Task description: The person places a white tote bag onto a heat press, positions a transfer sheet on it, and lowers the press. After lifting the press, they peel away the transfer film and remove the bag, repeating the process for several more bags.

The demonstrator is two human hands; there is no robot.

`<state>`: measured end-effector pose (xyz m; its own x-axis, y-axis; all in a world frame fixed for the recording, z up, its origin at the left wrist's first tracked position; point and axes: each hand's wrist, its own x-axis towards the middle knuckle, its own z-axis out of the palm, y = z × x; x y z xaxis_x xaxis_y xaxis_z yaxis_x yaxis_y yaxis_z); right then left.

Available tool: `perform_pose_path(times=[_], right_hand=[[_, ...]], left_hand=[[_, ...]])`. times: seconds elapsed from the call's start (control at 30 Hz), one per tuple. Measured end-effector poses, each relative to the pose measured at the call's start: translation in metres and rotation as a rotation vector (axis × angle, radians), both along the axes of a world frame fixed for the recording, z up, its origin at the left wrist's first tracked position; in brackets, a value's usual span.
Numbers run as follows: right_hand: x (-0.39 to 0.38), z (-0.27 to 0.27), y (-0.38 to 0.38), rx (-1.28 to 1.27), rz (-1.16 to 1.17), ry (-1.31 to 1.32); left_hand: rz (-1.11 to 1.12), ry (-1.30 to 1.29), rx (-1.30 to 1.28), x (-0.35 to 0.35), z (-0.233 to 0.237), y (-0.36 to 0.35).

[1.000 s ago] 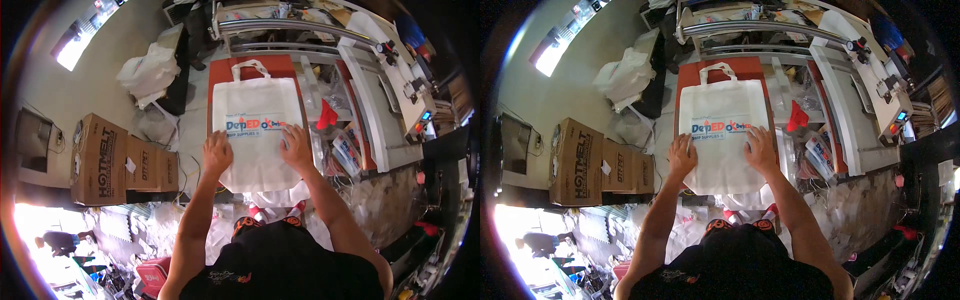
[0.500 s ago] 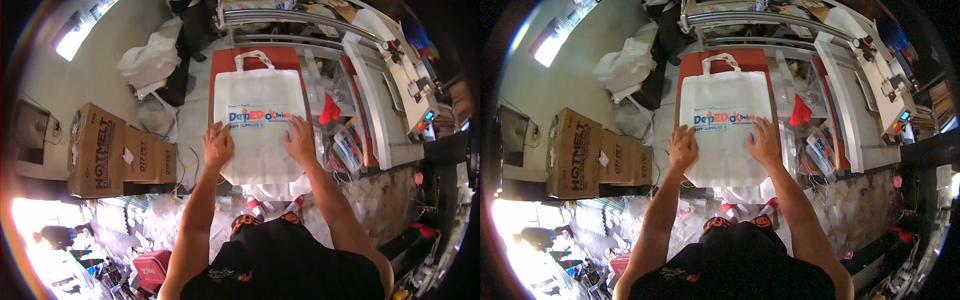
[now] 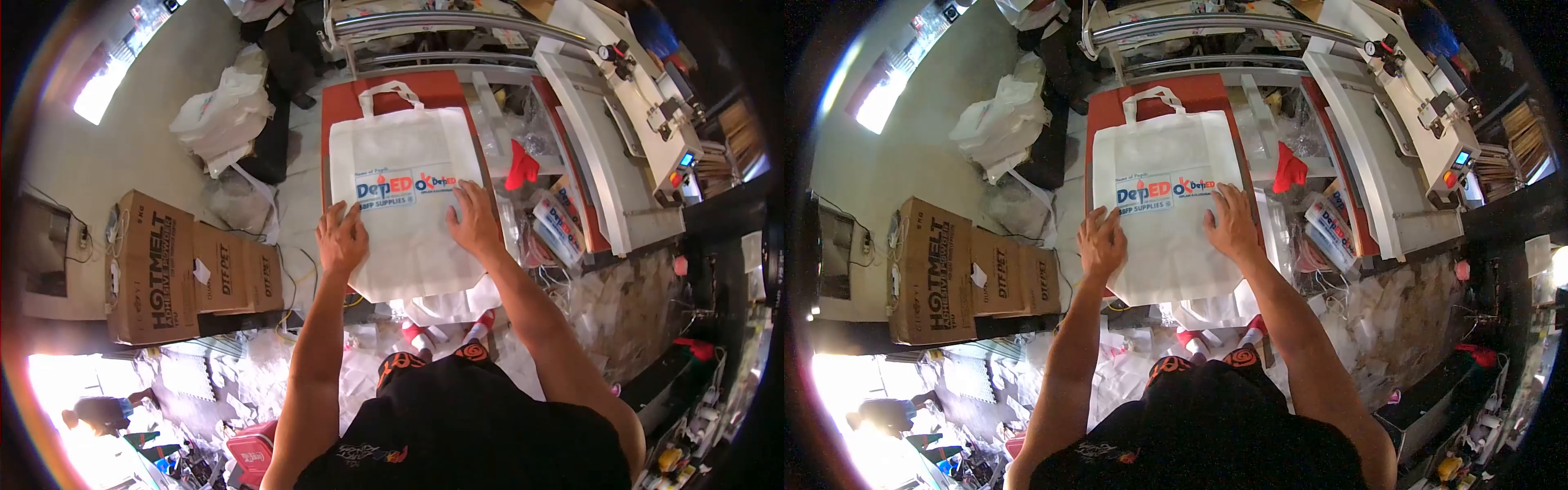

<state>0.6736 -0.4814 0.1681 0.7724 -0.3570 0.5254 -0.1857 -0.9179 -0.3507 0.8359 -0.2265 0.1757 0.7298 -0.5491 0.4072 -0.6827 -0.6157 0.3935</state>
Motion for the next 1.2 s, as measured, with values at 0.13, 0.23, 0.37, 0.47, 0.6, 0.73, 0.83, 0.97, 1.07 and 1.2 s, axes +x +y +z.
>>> perform_pose_path(times=[0.13,0.23,0.37,0.47,0.6,0.73,0.83,0.97,1.07,1.2], right_hand=[[0.000,0.004,0.000,-0.004,0.000,0.034],[-0.003,0.034,0.007,-0.015,-0.005,-0.044],[-0.032,0.090,-0.017,-0.048,0.002,-0.217],[-0.100,0.112,-0.066,-0.186,-0.242,-0.301],[-0.224,0.133,-0.182,-0.324,-0.656,-0.057],[-0.285,0.156,-0.274,-0.478,-0.883,0.084],[-0.282,0.163,-0.301,-0.415,-0.916,0.322],[-0.277,0.170,-0.321,-0.283,-0.842,0.450],[-0.280,0.176,-0.303,-0.358,-0.737,0.411],[-0.256,0.186,-0.260,-0.165,-0.499,0.340]], left_hand=[[0.005,-0.009,0.014,0.002,0.000,0.001],[0.000,0.225,-0.285,0.016,-0.009,0.006],[0.191,0.380,-0.521,0.015,0.012,0.072],[0.323,0.577,-0.787,0.012,-0.060,0.185],[0.388,0.515,-0.597,-0.073,-0.101,0.296],[0.458,-0.042,0.588,-0.179,-0.207,0.404],[0.615,1.349,0.138,-0.240,-0.177,0.402],[0.669,1.518,-0.028,-0.297,-0.202,0.404],[0.425,1.333,-0.085,-0.313,-0.202,0.379],[0.426,1.156,0.033,-0.300,-0.254,0.345]])
